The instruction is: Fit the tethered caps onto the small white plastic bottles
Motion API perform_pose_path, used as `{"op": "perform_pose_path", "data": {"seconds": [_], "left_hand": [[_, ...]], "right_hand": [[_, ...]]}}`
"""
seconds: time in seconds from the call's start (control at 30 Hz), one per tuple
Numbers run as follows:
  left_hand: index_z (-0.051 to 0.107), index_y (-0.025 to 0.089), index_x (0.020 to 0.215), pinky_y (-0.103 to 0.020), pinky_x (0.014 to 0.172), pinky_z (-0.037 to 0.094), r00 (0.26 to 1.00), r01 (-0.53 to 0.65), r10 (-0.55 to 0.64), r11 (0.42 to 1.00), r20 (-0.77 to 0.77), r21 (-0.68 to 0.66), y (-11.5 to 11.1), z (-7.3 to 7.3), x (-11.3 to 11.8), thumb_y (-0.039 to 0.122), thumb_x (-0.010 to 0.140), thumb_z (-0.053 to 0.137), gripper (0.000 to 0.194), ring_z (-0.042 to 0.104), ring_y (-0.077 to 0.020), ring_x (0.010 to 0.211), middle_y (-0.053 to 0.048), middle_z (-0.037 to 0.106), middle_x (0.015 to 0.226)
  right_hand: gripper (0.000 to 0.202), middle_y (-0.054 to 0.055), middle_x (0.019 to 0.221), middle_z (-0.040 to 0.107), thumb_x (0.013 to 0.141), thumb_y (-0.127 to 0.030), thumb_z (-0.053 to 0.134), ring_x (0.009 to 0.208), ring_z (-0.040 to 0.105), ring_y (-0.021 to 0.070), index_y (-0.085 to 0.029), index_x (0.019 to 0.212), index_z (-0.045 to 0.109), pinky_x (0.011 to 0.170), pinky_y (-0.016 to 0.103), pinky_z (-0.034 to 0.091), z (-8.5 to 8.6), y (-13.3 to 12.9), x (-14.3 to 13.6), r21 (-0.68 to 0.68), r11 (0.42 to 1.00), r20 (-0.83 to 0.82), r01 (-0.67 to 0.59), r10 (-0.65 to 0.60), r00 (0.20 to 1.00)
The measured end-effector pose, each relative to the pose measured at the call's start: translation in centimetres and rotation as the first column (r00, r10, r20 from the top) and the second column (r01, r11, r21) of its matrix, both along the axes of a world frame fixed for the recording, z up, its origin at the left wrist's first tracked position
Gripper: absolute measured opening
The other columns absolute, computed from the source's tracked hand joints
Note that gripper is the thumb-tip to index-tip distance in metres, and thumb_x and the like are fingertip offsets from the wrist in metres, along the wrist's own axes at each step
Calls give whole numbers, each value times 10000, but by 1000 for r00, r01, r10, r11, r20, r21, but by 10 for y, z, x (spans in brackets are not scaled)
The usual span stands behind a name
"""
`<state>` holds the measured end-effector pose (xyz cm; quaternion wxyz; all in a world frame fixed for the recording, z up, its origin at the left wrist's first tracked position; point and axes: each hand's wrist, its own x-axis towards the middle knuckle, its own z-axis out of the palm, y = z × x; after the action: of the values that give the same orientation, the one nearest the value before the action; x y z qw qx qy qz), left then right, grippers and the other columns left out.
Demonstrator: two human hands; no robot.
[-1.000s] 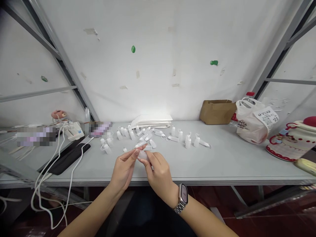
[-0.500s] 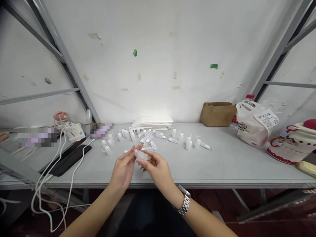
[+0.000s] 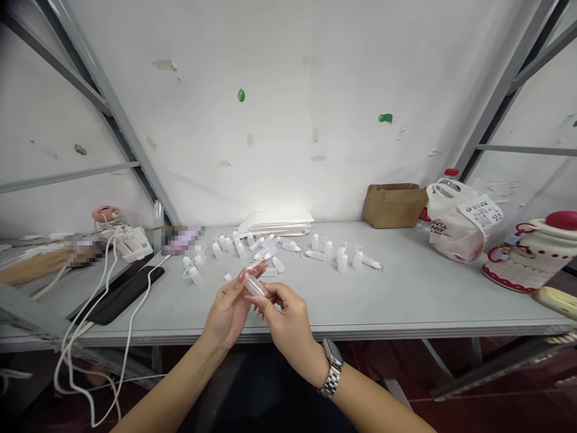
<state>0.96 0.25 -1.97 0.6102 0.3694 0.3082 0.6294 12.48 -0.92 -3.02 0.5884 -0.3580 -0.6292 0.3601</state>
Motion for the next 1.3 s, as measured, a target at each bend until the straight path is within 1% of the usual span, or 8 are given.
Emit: {"op": "perform_pose_path", "data": {"seconds": [0.43,0.57,0.7,0.8,0.93,1.0,1.17,1.3], "left_hand": [[733,148,829,-382,1000,321,999,-6,1,993,-37,-118,-3,10,-5,305,745,635,204,490,-268,1178,-113,695,1047],[731,148,846,-368,1022,300,1000,-6,4,995,-20,-96,-2,8,-4,302,733,652,207,456,-261,1213,-111,674,1097],[723,157,884,-370,1026,296,1000,23,-24,998,-14,-58,-4,11,-5,303,748,640,217,409,-259,1250,-105,625,1187],[725,161,875,-365,1042,270,998,57,-57,998,-15,-20,-5,13,-6,295,769,618,202,389,-252,1267,-95,613,1207],[712,167,933,-379,1060,232,990,128,-126,991,-57,27,-6,15,-7,288,801,582,221,379,-253,1275,-91,582,1249],[703,166,969,-392,1062,228,986,136,-132,990,-97,33,-6,17,-8,326,816,557,264,401,-257,1258,-101,587,1240],[721,172,920,-395,1056,244,980,66,-51,995,-193,76,-6,19,-13,364,796,577,270,479,-264,1187,-92,650,1147],[724,182,894,-391,1033,286,982,-27,40,997,-187,69,-2,14,-13,323,770,618,216,487,-260,1180,-79,672,1111]], "right_hand": [[257,82,726,581,859,-65,451,648,510,190,-119,1097,533,568,332,465,-12,11,6,743,669,436,22,-508,743],[185,68,724,602,839,-110,519,638,519,165,-127,1014,578,592,318,470,-11,9,2,597,797,302,94,-332,894],[112,0,615,587,761,-269,649,539,512,119,-160,783,635,527,265,443,7,7,5,-48,994,-8,-94,94,996],[192,-19,549,542,742,-298,667,470,444,73,-139,651,610,479,222,375,17,10,10,-360,814,-372,-457,324,870],[176,-46,515,463,757,-240,661,466,378,33,-125,655,575,480,166,330,16,18,16,-360,440,-766,-823,364,530],[146,-46,524,466,768,-243,656,466,373,27,-120,719,592,478,152,326,15,20,17,-344,388,-819,-855,322,476],[268,-2,558,542,827,-338,579,473,439,46,-83,768,639,488,181,369,18,16,14,-377,464,-732,-801,381,565],[297,50,685,638,782,-403,609,546,550,95,-109,759,645,570,249,451,18,12,8,-404,700,-544,-588,333,770]]}}
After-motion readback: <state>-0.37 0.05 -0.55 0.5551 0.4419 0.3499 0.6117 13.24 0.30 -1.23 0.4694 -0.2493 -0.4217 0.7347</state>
